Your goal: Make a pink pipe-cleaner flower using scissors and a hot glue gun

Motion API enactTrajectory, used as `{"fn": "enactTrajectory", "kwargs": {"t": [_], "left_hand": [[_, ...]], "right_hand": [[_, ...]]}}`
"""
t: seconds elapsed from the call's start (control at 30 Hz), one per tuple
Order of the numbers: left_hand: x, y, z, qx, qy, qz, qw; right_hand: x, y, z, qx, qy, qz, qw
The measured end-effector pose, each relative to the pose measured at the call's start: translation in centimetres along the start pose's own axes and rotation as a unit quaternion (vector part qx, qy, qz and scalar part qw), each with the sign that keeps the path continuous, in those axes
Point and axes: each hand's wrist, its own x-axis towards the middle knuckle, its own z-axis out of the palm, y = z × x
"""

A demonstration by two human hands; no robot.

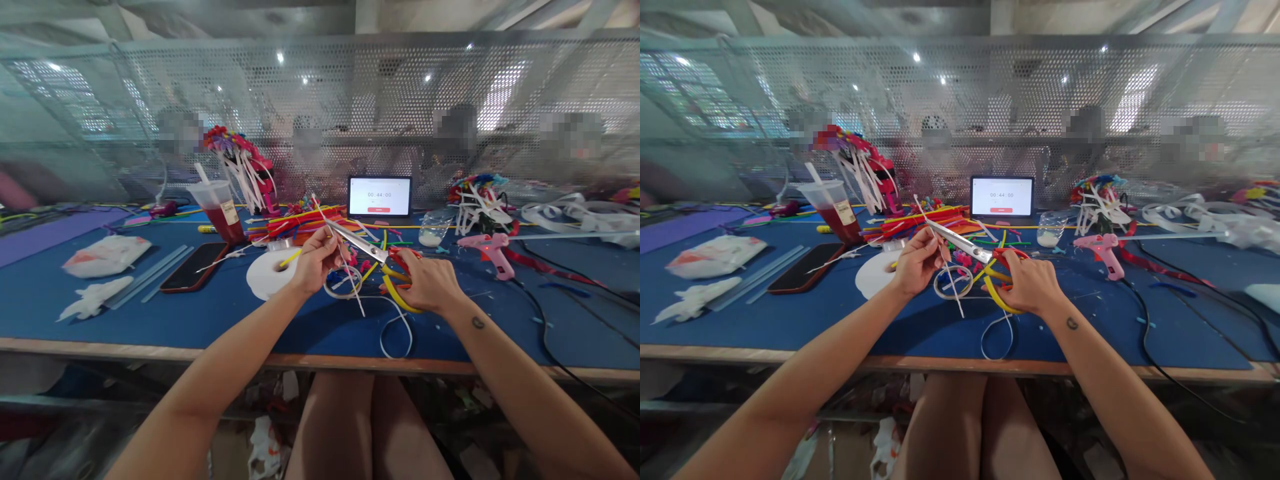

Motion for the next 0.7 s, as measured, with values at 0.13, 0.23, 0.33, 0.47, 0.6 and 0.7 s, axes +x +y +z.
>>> {"fn": "enactTrajectory", "kwargs": {"t": [0.13,0.23,0.33,0.47,0.6,0.7], "left_hand": [[-0.03,0.02,-0.03,0.003,-0.003,-0.003,1.000],[-0.03,0.08,-0.02,0.003,-0.008,-0.007,1.000],[-0.02,0.14,0.05,0.003,-0.006,-0.005,1.000],[0.03,0.16,0.13,0.011,-0.001,-0.004,1.000],[0.06,0.12,0.06,0.027,0.001,-0.004,1.000],[0.06,0.11,0.02,0.033,-0.001,-0.004,0.999]], "right_hand": [[-0.01,-0.02,-0.33,-0.010,-0.006,-0.001,1.000],[-0.01,0.01,-0.50,-0.024,0.000,-0.004,1.000],[-0.04,0.03,-0.45,-0.047,0.019,-0.005,0.999],[-0.17,0.15,-0.09,-0.073,0.065,-0.012,0.995],[-0.25,0.45,0.18,-0.099,0.103,-0.026,0.989],[-0.17,0.60,0.18,-0.115,0.116,-0.033,0.986]]}}
